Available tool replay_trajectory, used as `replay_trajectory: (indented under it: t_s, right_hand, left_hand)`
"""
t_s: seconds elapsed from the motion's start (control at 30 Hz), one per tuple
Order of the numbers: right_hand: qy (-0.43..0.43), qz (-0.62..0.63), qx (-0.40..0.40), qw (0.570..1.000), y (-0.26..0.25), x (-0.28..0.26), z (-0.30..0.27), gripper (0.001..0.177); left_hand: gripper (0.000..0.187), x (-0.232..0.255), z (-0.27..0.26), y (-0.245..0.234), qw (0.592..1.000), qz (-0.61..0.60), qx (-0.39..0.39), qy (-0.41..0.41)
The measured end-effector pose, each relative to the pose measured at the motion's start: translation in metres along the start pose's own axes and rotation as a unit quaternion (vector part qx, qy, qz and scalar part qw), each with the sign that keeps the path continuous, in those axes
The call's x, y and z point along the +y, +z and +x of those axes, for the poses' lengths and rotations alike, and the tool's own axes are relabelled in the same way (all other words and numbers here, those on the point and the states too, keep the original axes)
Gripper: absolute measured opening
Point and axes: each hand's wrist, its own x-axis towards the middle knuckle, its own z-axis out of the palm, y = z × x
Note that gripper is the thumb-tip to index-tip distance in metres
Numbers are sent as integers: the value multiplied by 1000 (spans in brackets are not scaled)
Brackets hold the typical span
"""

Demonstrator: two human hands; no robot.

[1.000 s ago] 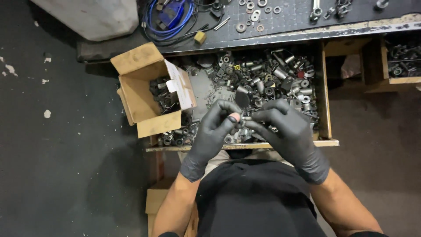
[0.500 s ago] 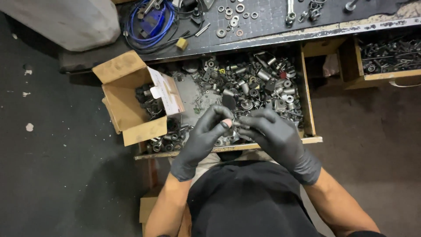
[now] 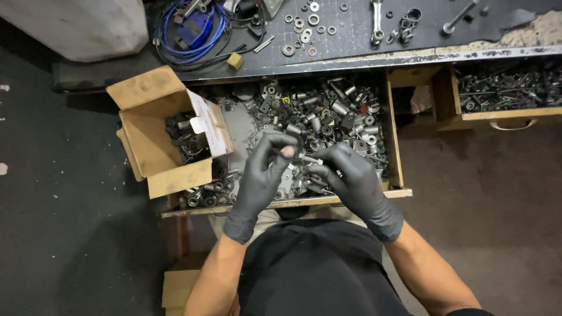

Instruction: The person sorts through a drawer full of mixed metal hardware, picking up various items like bolts, nuts, and washers. They examine the parts and place selected items into a cardboard box on the workbench.

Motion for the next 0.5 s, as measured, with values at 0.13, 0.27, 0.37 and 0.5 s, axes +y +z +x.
replay_trajectory:
  t_s: [0.13,0.27,0.37,0.5]
  right_hand:
    - [2,-19,2,1000,1,0,0,16]
    - [5,-7,-1,1000,4,13,-5,15]
    - [6,-9,1,1000,3,7,-2,15]
    - [8,-4,-2,1000,6,12,-4,17]
  left_hand:
    - [21,-4,-3,-1,994,31,-40,-97]
    - [35,10,1,-5,994,-13,-54,-98]
    - [24,20,2,0,995,44,-41,-82]
    - [24,-3,-2,1,990,-10,-10,-138]
